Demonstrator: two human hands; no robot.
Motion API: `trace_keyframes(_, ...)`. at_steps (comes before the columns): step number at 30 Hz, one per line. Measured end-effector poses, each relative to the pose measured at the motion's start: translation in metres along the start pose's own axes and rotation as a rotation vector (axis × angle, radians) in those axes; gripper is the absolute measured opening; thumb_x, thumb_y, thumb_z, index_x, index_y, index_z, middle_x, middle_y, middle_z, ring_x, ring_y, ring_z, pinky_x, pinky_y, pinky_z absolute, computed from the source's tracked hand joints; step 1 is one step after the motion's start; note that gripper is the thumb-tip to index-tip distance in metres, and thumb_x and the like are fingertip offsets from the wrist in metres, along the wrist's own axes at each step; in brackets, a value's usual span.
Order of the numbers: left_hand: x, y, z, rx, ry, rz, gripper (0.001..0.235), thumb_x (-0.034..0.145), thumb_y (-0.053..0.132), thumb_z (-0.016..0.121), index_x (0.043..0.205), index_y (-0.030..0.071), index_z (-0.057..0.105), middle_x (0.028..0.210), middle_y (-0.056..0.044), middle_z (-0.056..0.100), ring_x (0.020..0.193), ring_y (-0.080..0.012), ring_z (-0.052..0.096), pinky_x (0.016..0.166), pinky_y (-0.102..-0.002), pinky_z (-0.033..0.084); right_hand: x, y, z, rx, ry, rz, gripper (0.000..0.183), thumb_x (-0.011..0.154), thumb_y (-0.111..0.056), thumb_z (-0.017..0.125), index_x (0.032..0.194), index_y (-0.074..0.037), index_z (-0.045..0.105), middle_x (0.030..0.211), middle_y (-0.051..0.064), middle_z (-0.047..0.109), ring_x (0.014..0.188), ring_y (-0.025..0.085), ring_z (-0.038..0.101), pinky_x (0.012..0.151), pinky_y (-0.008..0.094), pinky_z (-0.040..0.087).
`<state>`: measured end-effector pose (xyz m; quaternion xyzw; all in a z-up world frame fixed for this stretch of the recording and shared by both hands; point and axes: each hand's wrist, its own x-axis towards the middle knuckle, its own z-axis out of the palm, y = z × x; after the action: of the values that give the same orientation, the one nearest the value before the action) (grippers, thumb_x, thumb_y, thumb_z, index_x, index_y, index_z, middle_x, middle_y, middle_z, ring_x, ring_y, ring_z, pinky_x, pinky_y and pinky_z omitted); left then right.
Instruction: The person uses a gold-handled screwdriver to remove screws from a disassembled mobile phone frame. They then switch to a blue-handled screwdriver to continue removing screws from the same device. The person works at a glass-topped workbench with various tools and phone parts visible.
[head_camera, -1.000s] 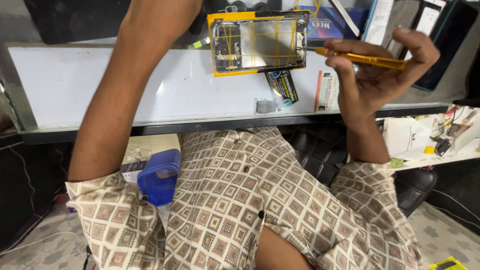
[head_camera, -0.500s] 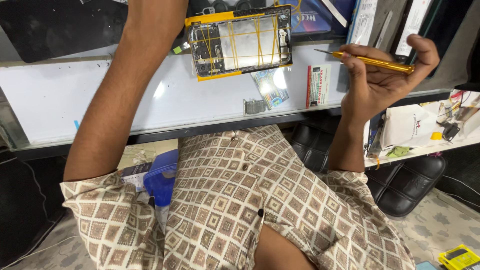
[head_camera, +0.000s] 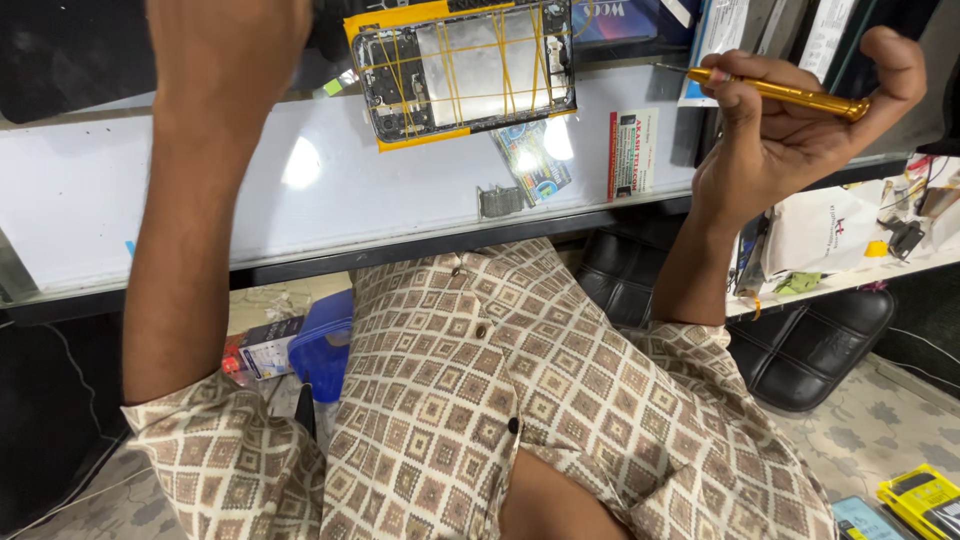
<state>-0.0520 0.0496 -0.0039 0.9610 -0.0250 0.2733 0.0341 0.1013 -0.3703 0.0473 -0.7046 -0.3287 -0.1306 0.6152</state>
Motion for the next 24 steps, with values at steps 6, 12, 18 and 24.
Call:
trace_keyframes(6, -0.006, 0.016, -0.021, -0.651, 0.009, -0.405, 0.029, 0.107, 0.003, 0.075, 0.082, -0.003, 0.061, 0.066, -0.007, 0.055, 0.054, -0.0168, 0.05, 0.054, -0.031, 0.035, -0.002, -0.004, 0.016, 0.07, -0.026, -0.012, 0.084, 0.108, 0.007, 0.073, 0.159, -0.027, 0.016, 0.104, 0.019, 0.077, 0.079, 0.029, 0.076, 0.076, 0.034, 0.066)
trace_keyframes(12, 0.016, 0.049, -0.042, -1.085, -0.003, -0.645, 0.024, 0.109, 0.008, 0.076, 0.09, -0.002, 0.065, 0.075, -0.006, 0.062, 0.062, -0.0126, 0.055, 0.058, -0.026, 0.038, 0.004, -0.017, 0.041, 0.183, 0.044, 0.036, 0.084, 0.112, -0.007, 0.071, 0.158, -0.029, 0.005, 0.109, 0.024, 0.077, 0.083, 0.026, 0.073, 0.075, 0.033, 0.063)
trace_keyframes(18, 0.046, 0.099, -0.058, -1.391, 0.016, -0.59, 0.017, 0.111, 0.011, 0.073, 0.1, -0.001, 0.068, 0.086, -0.006, 0.068, 0.074, -0.0091, 0.061, 0.068, -0.021, 0.046, 0.011, -0.042, 0.066, 0.191, -0.04, -0.012, 0.081, 0.112, -0.007, 0.065, 0.156, -0.032, 0.002, 0.112, 0.022, 0.076, 0.086, 0.027, 0.074, 0.076, 0.033, 0.065)
trace_keyframes(24, 0.067, 0.135, -0.056, -1.766, 0.135, -0.441, 0.017, 0.119, 0.014, 0.066, 0.111, 0.0, 0.068, 0.099, -0.006, 0.074, 0.092, -0.0078, 0.072, 0.085, -0.021, 0.059, 0.023, -0.055, 0.081, 0.183, -0.014, -0.088, 0.063, 0.11, -0.003, 0.064, 0.149, -0.016, 0.015, 0.115, 0.022, 0.074, 0.088, 0.027, 0.077, 0.077, 0.038, 0.07)
